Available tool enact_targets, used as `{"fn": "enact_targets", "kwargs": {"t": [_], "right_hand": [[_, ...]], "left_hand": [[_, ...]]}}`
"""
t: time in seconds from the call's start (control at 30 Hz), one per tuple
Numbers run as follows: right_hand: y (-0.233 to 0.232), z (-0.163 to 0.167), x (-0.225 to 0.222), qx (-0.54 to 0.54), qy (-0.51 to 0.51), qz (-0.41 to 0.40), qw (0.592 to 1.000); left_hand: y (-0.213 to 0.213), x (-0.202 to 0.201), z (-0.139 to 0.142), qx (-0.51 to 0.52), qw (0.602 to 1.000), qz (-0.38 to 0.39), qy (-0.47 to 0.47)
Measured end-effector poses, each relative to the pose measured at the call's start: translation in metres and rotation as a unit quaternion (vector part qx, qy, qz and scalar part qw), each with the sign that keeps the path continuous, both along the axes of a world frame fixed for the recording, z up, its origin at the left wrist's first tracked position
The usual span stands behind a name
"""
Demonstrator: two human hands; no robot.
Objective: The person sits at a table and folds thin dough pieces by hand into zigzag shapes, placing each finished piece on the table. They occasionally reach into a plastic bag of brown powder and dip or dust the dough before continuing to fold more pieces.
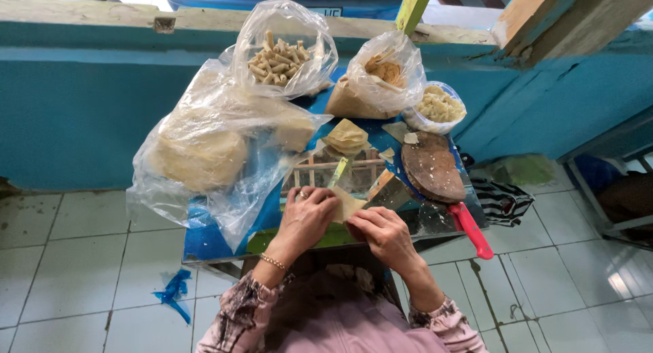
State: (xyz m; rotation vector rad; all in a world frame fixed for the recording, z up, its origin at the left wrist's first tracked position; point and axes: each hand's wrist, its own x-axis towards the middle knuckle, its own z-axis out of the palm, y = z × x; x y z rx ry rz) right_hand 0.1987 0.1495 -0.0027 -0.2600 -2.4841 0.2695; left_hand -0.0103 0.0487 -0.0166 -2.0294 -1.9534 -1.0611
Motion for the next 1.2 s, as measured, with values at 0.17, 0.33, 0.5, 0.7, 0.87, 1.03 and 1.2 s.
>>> {"fn": "enact_targets", "kwargs": {"t": [0.17, 0.33, 0.5, 0.7, 0.87, 1.03, 1.2], "right_hand": [[0.057, 0.023, 0.001, 0.035, 0.118, -0.054, 0.991], [0.195, 0.053, -0.039, 0.157, 0.098, -0.213, 0.959], [0.295, 0.059, -0.094, 0.074, 0.095, -0.278, 0.953], [0.314, 0.060, -0.132, -0.008, -0.080, -0.278, 0.957], [0.310, 0.063, -0.157, 0.072, -0.055, -0.309, 0.947], [0.322, 0.070, -0.180, 0.122, -0.264, -0.319, 0.902], [0.323, 0.062, -0.175, 0.049, -0.176, -0.297, 0.937]], "left_hand": [[-0.004, 0.003, 0.000, 0.032, 0.999, -0.017, -0.011], [-0.006, 0.002, -0.002, 0.010, 1.000, -0.006, -0.025], [-0.007, 0.000, -0.001, 0.018, 0.999, -0.011, -0.034], [-0.009, 0.002, -0.001, 0.025, 0.999, -0.005, -0.028], [-0.009, 0.004, 0.001, 0.022, 0.999, 0.007, -0.037], [-0.007, 0.002, 0.002, 0.023, 0.999, 0.000, -0.037], [-0.009, 0.003, -0.001, 0.013, 0.999, -0.002, -0.043]]}}
